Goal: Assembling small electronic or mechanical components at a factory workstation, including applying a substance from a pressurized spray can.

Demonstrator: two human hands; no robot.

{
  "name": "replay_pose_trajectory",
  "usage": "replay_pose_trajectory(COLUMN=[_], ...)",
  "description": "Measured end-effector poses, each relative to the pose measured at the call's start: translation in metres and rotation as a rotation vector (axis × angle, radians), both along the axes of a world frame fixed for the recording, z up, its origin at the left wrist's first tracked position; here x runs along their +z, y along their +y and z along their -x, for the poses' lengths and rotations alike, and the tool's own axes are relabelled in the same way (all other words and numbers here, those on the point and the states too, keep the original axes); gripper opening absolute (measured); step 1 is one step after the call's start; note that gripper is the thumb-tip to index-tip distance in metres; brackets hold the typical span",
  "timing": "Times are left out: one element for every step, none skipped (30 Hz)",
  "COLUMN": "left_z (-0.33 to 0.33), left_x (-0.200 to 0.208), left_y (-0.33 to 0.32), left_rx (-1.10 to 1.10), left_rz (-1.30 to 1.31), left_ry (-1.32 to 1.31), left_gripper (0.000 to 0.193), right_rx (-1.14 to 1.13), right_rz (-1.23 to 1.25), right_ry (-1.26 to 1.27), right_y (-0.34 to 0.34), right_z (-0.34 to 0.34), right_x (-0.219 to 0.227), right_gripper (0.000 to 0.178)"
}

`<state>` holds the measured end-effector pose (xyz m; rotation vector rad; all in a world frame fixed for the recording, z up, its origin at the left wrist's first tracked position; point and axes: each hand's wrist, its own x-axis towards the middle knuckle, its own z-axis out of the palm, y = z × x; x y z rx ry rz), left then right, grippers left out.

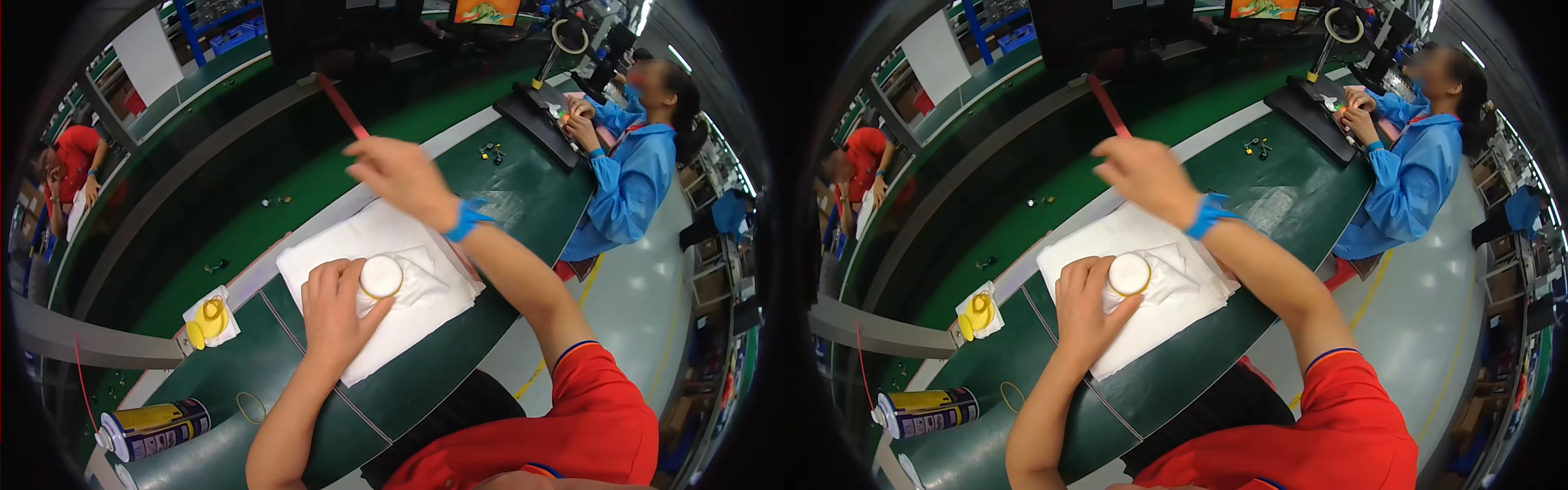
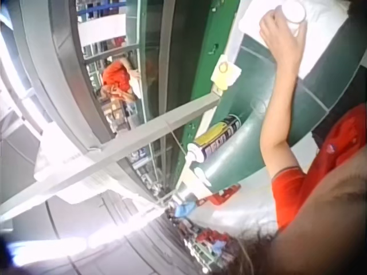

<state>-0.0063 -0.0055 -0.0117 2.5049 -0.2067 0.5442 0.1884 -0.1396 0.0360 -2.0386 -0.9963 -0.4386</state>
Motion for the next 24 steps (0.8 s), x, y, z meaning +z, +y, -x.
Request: replay_pose_trajectory(left_z=[-0.001,-0.003,-0.005,-0.005,-0.005,-0.005,-0.005,-0.005,-0.004,-0.003,-0.004,-0.004,-0.003,-0.002,-0.002,-0.003,-0.003,-0.003,-0.003,-0.004,-0.004,-0.004,-0.004,-0.005], left_x=[0.002,0.004,0.006,0.006,0.006,0.005,0.004,0.002,0.001,0.0,0.0,0.0,-0.001,-0.001,-0.001,0.0,0.001,0.001,0.001,0.002,0.003,0.003,0.003,0.002], left_y=[-0.002,-0.004,-0.007,-0.007,-0.006,-0.004,-0.003,-0.002,-0.002,-0.002,-0.002,-0.001,-0.001,-0.001,-0.001,-0.002,-0.002,-0.002,-0.003,-0.004,-0.004,-0.003,-0.003,-0.003], left_rx=[0.002,-0.013,-0.029,-0.026,-0.029,-0.033,-0.028,-0.027,-0.023,-0.018,-0.017,-0.021,-0.021,-0.024,-0.019,-0.01,-0.019,-0.024,-0.011,-0.018,-0.026,-0.013,-0.023,-0.037], left_rz=[0.011,0.007,0.004,0.009,0.007,0.004,0.002,-0.002,-0.008,-0.013,-0.025,-0.037,-0.042,-0.036,-0.028,-0.03,-0.021,-0.009,-0.01,-0.001,0.004,0.001,0.008,0.016], left_ry=[-0.001,-0.005,-0.008,-0.004,-0.006,-0.011,-0.011,-0.006,0.002,0.003,-0.017,-0.034,-0.03,-0.029,-0.029,-0.026,-0.016,-0.003,0.007,-0.003,-0.013,-0.004,-0.015,-0.03], left_gripper=[0.058,0.058,0.059,0.059,0.059,0.06,0.06,0.06,0.06,0.06,0.06,0.06,0.06,0.06,0.06,0.06,0.06,0.06,0.06,0.06,0.06,0.06,0.06,0.06], right_rx=[-0.12,-0.238,-0.239,-0.24,-0.233,-0.206,-0.178,-0.166,-0.151,-0.191,-0.185,-0.197,-0.209,-0.208,-0.173,-0.136,-0.126,-0.071,-0.016,-0.003,0.039,0.083,0.113,0.124], right_rz=[0.131,0.259,0.322,0.382,0.384,0.403,0.42,0.335,0.247,0.208,0.203,0.202,0.201,0.197,0.007,-0.183,-0.182,-0.177,-0.172,-0.167,-0.021,0.122,0.224,0.225], right_ry=[0.035,0.069,0.13,0.195,0.199,0.225,0.249,0.349,0.45,0.44,0.442,0.375,0.308,0.313,0.454,0.595,0.599,0.638,0.68,0.692,0.533,0.367,0.327,0.33], right_y=[-0.029,-0.06,-0.094,-0.121,-0.136,-0.147,-0.152,-0.153,-0.151,-0.15,-0.151,-0.153,-0.153,-0.152,-0.15,-0.147,-0.145,-0.14,-0.135,-0.127,-0.116,-0.106,-0.098,-0.089], right_z=[0.002,0.001,-0.008,-0.016,-0.018,-0.019,-0.019,-0.018,-0.012,-0.008,-0.007,-0.003,0.0,0.005,0.008,0.011,0.017,0.028,0.039,0.049,0.059,0.066,0.072,0.077], right_x=[0.013,0.023,0.025,0.021,0.012,0.002,-0.009,-0.022,-0.031,-0.038,-0.041,-0.043,-0.045,-0.048,-0.047,-0.046,-0.043,-0.033,-0.023,-0.013,-0.002,0.009,0.017,0.018], right_gripper=[0.029,0.031,0.03,0.03,0.03,0.028,0.025,0.026,0.027,0.021,0.021,0.017,0.012,0.012,0.009,0.005,0.005,0.005,0.006,0.006,0.008,0.01,0.015,0.015])
